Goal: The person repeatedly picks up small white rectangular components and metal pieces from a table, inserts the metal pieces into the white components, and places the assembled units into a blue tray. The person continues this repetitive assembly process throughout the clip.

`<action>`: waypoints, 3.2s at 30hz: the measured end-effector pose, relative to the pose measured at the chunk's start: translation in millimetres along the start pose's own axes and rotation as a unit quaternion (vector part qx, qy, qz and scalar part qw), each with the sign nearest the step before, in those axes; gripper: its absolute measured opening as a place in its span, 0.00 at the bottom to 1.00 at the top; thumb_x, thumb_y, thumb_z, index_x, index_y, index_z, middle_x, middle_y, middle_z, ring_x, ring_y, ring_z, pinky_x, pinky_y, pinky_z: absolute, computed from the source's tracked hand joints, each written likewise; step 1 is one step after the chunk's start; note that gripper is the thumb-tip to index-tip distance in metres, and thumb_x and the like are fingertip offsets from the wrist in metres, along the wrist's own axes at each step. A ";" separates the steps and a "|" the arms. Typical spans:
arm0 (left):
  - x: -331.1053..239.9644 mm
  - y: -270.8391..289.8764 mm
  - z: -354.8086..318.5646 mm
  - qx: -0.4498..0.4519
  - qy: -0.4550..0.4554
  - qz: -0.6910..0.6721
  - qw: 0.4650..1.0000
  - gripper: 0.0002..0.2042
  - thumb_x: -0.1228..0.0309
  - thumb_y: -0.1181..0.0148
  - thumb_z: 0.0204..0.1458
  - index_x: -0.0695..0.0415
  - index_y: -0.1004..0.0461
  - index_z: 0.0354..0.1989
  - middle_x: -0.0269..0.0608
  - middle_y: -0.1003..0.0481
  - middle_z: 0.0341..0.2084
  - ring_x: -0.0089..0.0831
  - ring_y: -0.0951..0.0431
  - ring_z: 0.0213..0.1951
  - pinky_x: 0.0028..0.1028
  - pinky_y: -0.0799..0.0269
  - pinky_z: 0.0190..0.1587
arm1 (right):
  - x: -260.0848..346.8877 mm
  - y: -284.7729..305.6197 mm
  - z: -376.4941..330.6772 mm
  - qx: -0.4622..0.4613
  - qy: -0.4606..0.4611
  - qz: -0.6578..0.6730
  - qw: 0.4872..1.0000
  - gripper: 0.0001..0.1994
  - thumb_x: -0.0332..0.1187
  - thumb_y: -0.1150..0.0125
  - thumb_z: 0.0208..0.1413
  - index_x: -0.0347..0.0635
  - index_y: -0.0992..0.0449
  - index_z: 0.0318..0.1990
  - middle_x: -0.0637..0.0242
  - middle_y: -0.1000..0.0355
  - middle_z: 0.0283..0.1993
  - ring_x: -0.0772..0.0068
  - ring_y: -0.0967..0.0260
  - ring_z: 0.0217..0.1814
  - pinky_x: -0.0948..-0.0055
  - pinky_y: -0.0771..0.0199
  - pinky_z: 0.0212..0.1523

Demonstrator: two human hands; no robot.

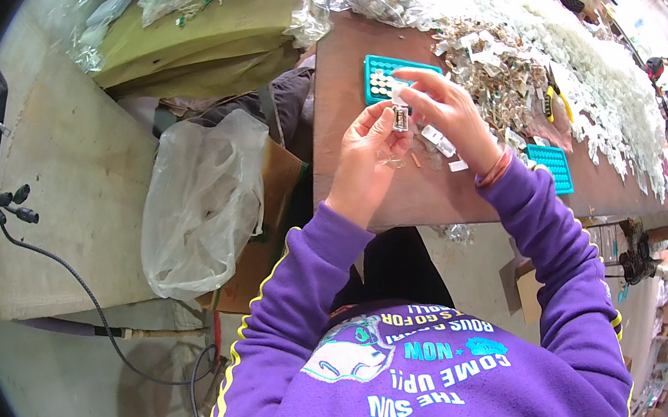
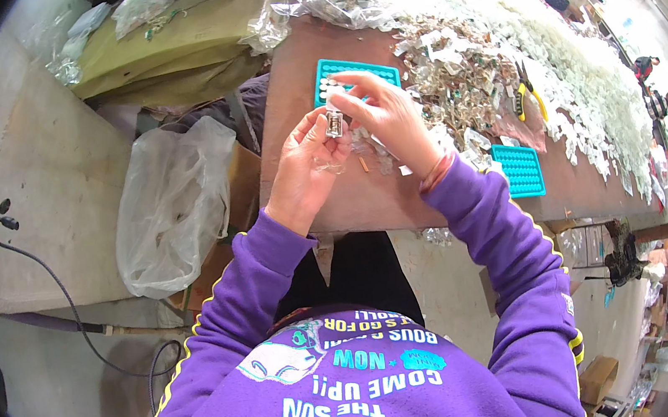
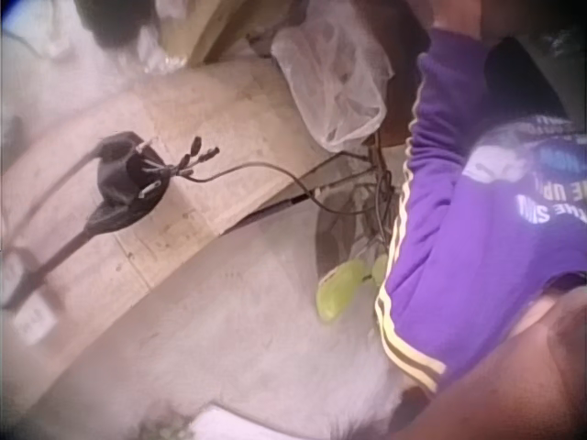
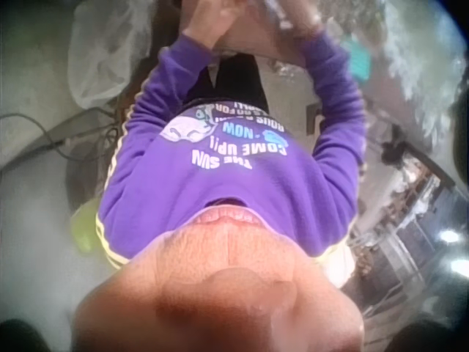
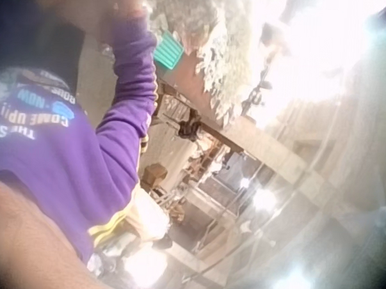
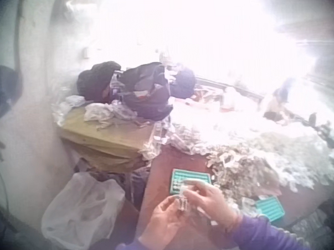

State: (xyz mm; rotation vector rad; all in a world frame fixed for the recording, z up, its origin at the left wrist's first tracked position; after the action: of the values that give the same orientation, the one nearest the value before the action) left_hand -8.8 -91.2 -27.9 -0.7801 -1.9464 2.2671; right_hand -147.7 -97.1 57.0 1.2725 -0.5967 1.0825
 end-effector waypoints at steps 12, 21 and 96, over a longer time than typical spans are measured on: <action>-4.7 -20.3 -21.6 -0.012 0.076 -0.059 0.995 0.10 0.63 0.50 0.63 0.52 0.30 0.47 0.30 0.28 0.37 0.20 0.28 0.36 0.24 0.31 0.39 | 13.7 -21.4 -38.8 -0.079 0.265 -0.298 0.914 0.22 0.33 0.32 0.44 0.42 0.24 0.50 0.61 0.28 0.44 0.61 0.27 0.41 0.66 0.25 0.40; 13.7 -23.7 -29.1 -0.106 0.093 -0.051 0.989 0.07 0.64 0.53 0.64 0.48 0.30 0.45 0.27 0.27 0.36 0.18 0.27 0.36 0.21 0.31 0.38 | 8.8 -10.2 -46.0 -0.047 0.336 -0.369 0.865 0.22 0.29 0.35 0.43 0.35 0.26 0.49 0.63 0.29 0.41 0.62 0.28 0.41 0.68 0.26 0.43; -3.7 -1.1 -38.0 -0.040 -0.103 0.100 0.989 0.14 0.74 0.47 0.60 0.60 0.31 0.53 0.45 0.25 0.43 0.37 0.23 0.46 0.33 0.24 0.48 | -25.3 9.2 -75.6 -0.052 0.050 -0.284 0.956 0.09 0.26 0.40 0.51 0.42 0.20 0.40 0.61 0.24 0.38 0.64 0.24 0.34 0.72 0.25 0.34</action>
State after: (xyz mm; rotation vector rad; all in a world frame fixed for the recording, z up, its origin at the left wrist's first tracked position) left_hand 9.4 -57.7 -28.6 -0.8134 -2.1494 2.4870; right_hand -181.3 -33.7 21.0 1.1866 -0.1820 0.6199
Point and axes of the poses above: each hand's wrist, its own z-axis towards the middle knuckle, its own y-axis out of the back of the hand, x = y × z, the point moved 1 cm from there along z, towards the middle knuckle
